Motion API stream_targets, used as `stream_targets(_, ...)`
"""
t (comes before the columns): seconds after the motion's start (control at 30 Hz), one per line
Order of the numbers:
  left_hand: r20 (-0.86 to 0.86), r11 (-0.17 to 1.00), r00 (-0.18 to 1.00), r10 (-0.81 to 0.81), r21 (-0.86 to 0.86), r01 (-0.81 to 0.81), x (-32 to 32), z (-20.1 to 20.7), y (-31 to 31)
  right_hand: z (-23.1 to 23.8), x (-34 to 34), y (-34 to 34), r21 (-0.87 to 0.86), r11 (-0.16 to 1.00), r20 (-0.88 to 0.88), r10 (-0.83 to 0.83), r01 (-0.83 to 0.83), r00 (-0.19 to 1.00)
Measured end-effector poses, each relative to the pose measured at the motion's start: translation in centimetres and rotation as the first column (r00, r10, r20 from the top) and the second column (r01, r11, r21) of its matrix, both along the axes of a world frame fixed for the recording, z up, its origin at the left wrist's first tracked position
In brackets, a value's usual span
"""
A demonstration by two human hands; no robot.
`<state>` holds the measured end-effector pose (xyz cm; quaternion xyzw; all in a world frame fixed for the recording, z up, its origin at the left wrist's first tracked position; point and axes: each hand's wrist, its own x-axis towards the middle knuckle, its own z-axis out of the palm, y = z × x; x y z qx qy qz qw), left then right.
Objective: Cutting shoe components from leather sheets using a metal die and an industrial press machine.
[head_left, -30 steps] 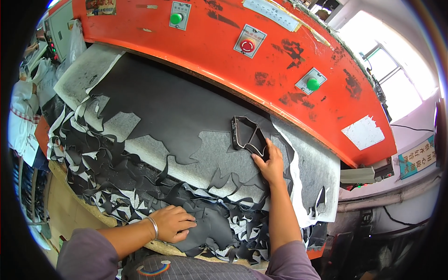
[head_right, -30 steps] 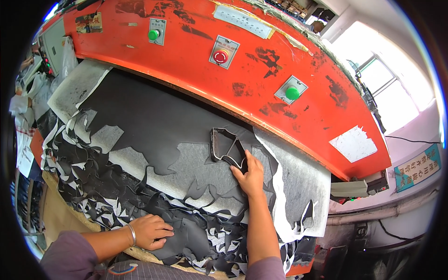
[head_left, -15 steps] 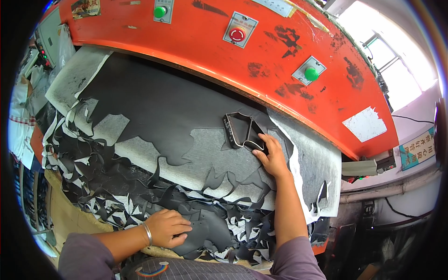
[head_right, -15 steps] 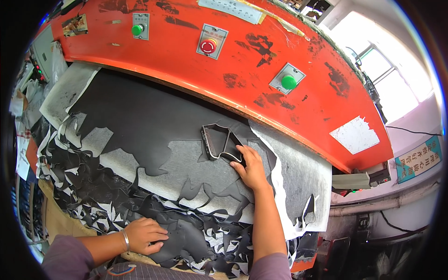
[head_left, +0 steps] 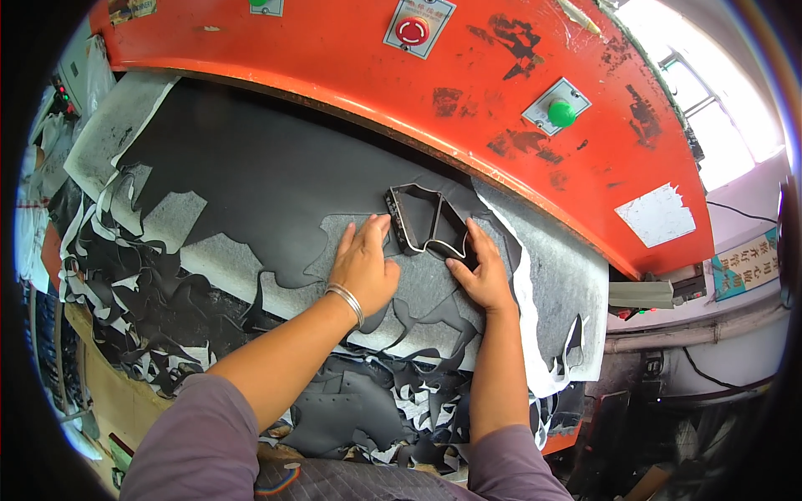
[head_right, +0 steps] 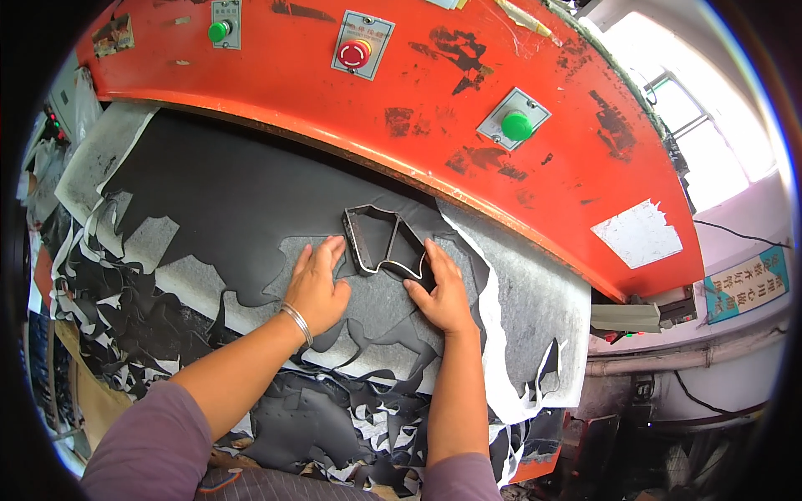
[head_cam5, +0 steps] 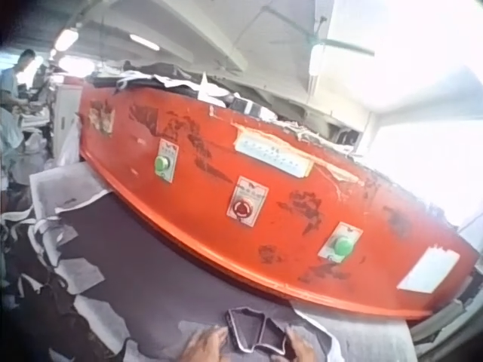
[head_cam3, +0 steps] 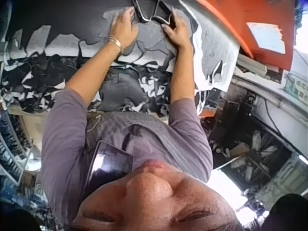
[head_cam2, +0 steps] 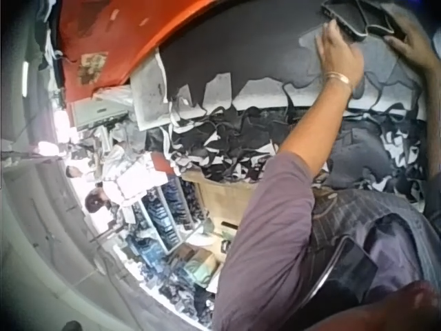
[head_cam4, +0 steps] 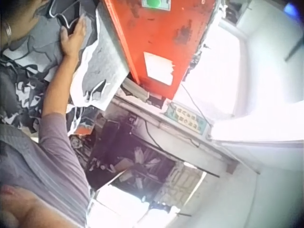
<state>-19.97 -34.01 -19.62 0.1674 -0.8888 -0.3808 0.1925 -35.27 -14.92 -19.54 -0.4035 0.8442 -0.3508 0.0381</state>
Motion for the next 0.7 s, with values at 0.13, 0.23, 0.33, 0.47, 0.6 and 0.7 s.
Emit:
stream_targets(0.13,-0.002,0.999,1.000,0.009,-0.050,-0.009,-0.1,-1.1,0.0,-0.1,0.3,-0.3,0.050,0.999,-0.055,0.007,-0.004,0.998)
stream_targets(0.23,0.015,0.999,1.000,0.000,-0.047,0.000,-0.2,-1.2,0.1,-0.3,0.4,-0.1,0.058,0.998,-0.079,0.001,0.004,0.997)
stream_targets(0.33,0.033,0.999,0.999,0.008,-0.032,-0.007,-0.5,-1.0,0.2,0.0,0.0,-0.1,0.055,0.998,-0.092,0.015,-0.010,0.996)
stream_targets(0.47,0.035,0.999,0.999,0.014,-0.041,-0.013,-0.1,-0.9,0.7,-0.3,0.1,0.4,0.045,0.999,-0.114,0.026,-0.021,0.993)
stream_targets(0.6,0.005,0.998,1.000,0.021,0.062,-0.021,0.6,0.3,2.1,-0.4,0.4,1.7,0.023,0.999,-0.118,0.029,-0.026,0.993)
stream_targets(0.7,-0.029,0.991,0.998,0.052,0.124,-0.048,0.7,0.4,2.1,0.2,1.0,1.7,0.035,0.999,-0.125,0.005,-0.001,0.992)
